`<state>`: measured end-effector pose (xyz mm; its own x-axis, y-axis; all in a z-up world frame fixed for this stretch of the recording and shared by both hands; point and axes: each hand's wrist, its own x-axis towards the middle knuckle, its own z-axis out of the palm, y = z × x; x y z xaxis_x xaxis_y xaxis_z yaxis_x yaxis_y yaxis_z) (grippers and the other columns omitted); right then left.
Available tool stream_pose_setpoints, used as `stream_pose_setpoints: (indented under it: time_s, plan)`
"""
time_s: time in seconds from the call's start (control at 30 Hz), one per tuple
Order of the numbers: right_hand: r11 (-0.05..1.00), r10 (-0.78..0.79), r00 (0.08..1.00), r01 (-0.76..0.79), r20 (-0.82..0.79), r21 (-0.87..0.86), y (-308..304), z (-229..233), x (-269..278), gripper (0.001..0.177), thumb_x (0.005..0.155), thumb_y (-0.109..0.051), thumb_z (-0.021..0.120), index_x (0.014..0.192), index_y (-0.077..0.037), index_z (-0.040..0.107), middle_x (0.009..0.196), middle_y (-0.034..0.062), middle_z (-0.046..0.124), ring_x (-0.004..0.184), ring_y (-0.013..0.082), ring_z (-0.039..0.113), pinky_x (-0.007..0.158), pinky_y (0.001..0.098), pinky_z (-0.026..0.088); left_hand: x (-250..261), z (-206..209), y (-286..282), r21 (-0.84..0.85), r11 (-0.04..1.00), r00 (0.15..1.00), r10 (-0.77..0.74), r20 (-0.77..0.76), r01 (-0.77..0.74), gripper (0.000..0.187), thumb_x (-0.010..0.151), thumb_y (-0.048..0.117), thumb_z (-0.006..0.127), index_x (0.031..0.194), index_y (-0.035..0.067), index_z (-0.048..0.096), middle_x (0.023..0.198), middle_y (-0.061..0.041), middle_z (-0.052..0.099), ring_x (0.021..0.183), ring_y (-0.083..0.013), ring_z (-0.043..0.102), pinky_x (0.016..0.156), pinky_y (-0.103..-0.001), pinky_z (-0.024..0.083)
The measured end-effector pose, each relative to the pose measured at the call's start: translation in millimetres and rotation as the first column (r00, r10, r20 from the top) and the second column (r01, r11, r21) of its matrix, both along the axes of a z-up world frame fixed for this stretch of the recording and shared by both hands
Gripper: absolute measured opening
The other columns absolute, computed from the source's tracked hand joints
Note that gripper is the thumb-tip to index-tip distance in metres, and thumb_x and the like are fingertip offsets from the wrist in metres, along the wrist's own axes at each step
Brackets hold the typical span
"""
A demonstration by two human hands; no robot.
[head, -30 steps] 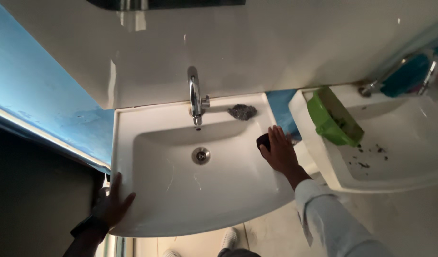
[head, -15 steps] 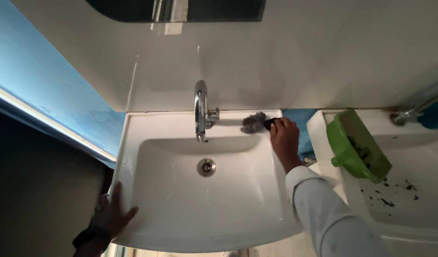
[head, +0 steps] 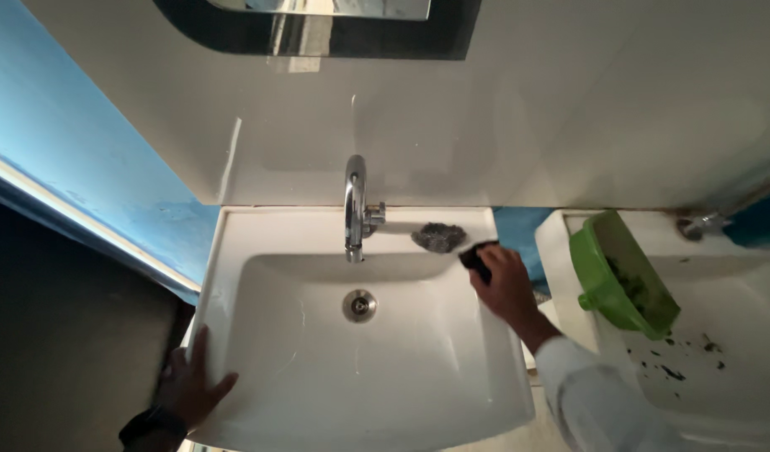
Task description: The person scrubs a white bathroom sink with a steel wool pad and a dark cloth, repeatedly rinsing the cloth under the faucet and wiping the basin and faucet. The person also wipes the adjacent wall and the edge of a second sink.
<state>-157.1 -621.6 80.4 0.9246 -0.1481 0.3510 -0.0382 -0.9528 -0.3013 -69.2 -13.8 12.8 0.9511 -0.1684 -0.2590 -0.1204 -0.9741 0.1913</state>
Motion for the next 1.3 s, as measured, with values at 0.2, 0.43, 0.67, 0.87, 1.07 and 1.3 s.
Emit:
stream_pose_setpoints:
  time_s: [0.2,0.43,0.67,0.87,1.07,1.3]
  plan:
    - [0.997,0.01,1.0,-0.009,-0.022,0.077,58,6,-144,0.054,0.073,-0.025,0.079,0.119,-0.001,0.063,0.127,0.0202,0.059,0.117,0.0404,0.055,0.101,0.0498,0.045,-7,10,-5,-0.05,0.998,0.998,-0.025,0.058,0.028,0.112,0.076,0.063,0.069,0.163,0.02,0.013,0.144,-0.029,0.045,0.13,-0.0477,0.052,0.106,-0.055,0.049]
    - [0.996,0.017,0.997,-0.01,-0.069,0.09,72,5,-187,0.049,0.081,-0.025,0.074,0.122,-0.001,0.062,0.131,0.0203,0.058,0.127,0.0409,0.053,0.109,0.0498,0.042,-2,10,-2,-0.018,0.999,0.995,-0.039,-0.097,0.037,0.118,0.08,0.069,0.065,0.166,0.017,0.003,0.148,-0.031,0.04,0.132,-0.0499,0.049,0.108,-0.054,0.048]
    - [0.999,-0.035,0.996,0.032,0.082,0.043,50,-2,-112,0.048,0.089,-0.023,0.072,0.127,0.002,0.06,0.139,0.023,0.055,0.135,0.0434,0.049,0.113,0.0503,0.041,3,7,0,-0.058,0.995,0.993,-0.088,-0.082,0.084,0.12,0.078,0.068,0.067,0.165,0.02,0.0,0.154,-0.031,0.028,0.137,-0.0536,0.041,0.107,-0.057,0.046]
    - [0.999,-0.004,0.995,-0.001,0.098,0.049,59,-8,-145,0.044,0.089,-0.022,0.072,0.127,-0.001,0.062,0.14,0.0184,0.058,0.14,0.0403,0.049,0.116,0.0487,0.041,-3,6,5,-0.162,0.984,0.997,-0.072,0.015,0.073,0.108,0.082,0.062,0.065,0.165,0.022,0.01,0.152,-0.029,0.038,0.133,-0.0448,0.052,0.109,-0.052,0.05]
    - [0.996,-0.017,0.997,0.023,-0.073,0.088,88,13,-209,0.047,0.081,-0.02,0.074,0.123,-0.001,0.061,0.138,0.0198,0.058,0.14,0.0419,0.044,0.114,0.0509,0.037,-3,-5,8,-0.489,0.866,0.991,-0.057,0.12,0.109,0.108,0.084,0.048,0.071,0.163,0.004,0.011,0.146,-0.031,0.043,0.134,-0.0438,0.048,0.11,-0.053,0.043]
    - [0.967,-0.023,0.983,0.067,-0.181,0.244,199,14,-200,0.037,0.078,-0.015,0.074,0.114,-0.009,0.065,0.122,0.0124,0.065,0.12,0.0344,0.057,0.109,0.048,0.043,-2,-18,21,-0.577,0.767,0.959,-0.202,0.197,0.28,0.102,0.09,0.045,0.065,0.162,0.0,0.01,0.15,-0.034,0.036,0.138,-0.0476,0.038,0.114,-0.053,0.032]
